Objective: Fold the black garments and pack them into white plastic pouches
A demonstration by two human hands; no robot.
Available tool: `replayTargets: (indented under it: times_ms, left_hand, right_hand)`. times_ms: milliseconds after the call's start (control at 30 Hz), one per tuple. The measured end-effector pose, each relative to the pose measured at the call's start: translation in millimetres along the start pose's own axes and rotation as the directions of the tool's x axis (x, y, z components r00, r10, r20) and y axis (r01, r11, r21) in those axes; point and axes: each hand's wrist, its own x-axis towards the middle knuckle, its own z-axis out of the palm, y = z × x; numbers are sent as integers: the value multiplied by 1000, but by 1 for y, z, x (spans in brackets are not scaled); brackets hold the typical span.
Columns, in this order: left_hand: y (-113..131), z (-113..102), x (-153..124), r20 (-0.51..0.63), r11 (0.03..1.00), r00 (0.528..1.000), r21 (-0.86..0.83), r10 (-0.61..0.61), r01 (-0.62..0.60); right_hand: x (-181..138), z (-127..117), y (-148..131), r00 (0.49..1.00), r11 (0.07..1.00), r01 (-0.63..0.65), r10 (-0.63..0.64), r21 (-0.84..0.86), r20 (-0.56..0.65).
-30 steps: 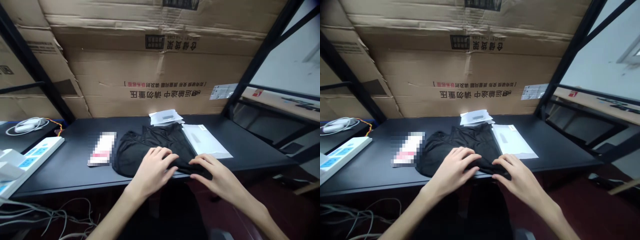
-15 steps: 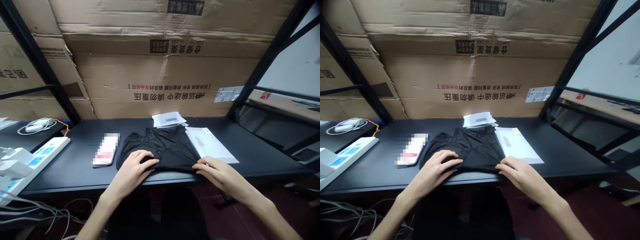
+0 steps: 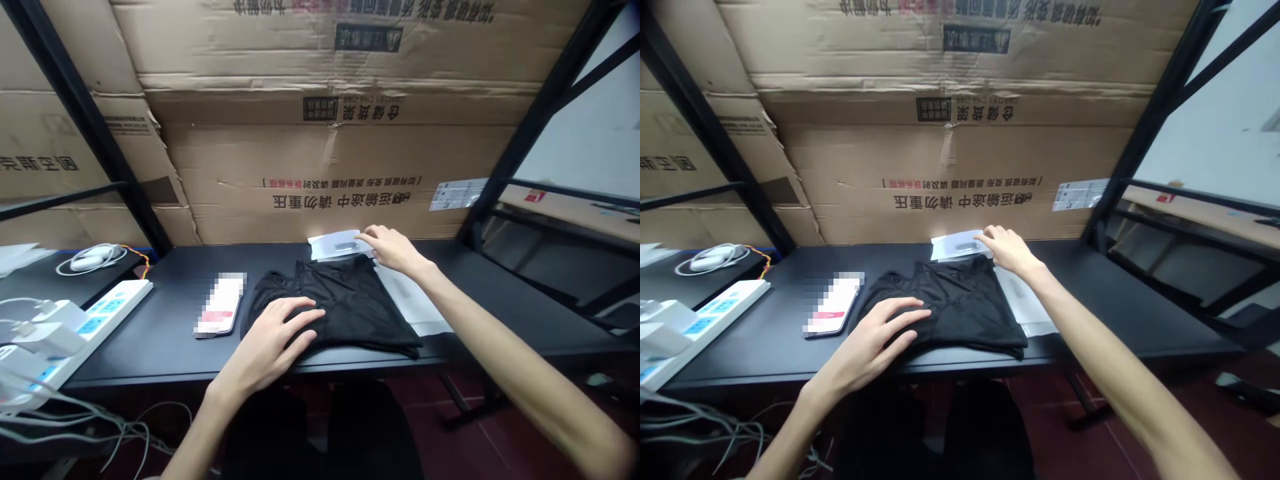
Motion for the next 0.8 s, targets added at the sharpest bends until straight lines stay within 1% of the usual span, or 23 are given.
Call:
replayTargets:
  times_ms: [100,200,333,433,533,633,700,767,800]
  left_hand:
    - [1,2,12,-22,1000,1000,-16,0,0]
    - [-3,3,18,-35,999,999,-23,32,-33]
    - [-9,1,23,-48,996,995,-4,84,-85]
    - [-9,-1,27,-119,999,992,-27,42,-45]
    - [-2,-4,32,-204,989,979,-147,-30,0]
    - [6,-7,38,-301,968,951,-251,-72,-6]
    - [13,-10,44,-367,964,927,-265,-81,-21]
    - [20,-14,51,-446,970,892,-241,-73,-41]
    - [26,-16,54,-489,975,870,-215,-62,-50]
  right_hand:
    - [20,21,1,1000,1000,9,-9,1,17]
    - [24,31,2,999,998,-39,40,43,-22]
    - [25,31,3,988,986,-104,118,131,-100]
    - [28,25,0,963,964,-159,199,213,-181]
    - [30,16,-7,918,933,-206,289,295,-273]
    - [26,0,-18,860,906,-227,358,357,-362]
    - [17,-17,-30,810,889,-212,392,407,-435]
    - [2,-38,-47,743,865,-152,420,479,-521]
    - [-8,-49,-58,726,861,-117,415,496,-549]
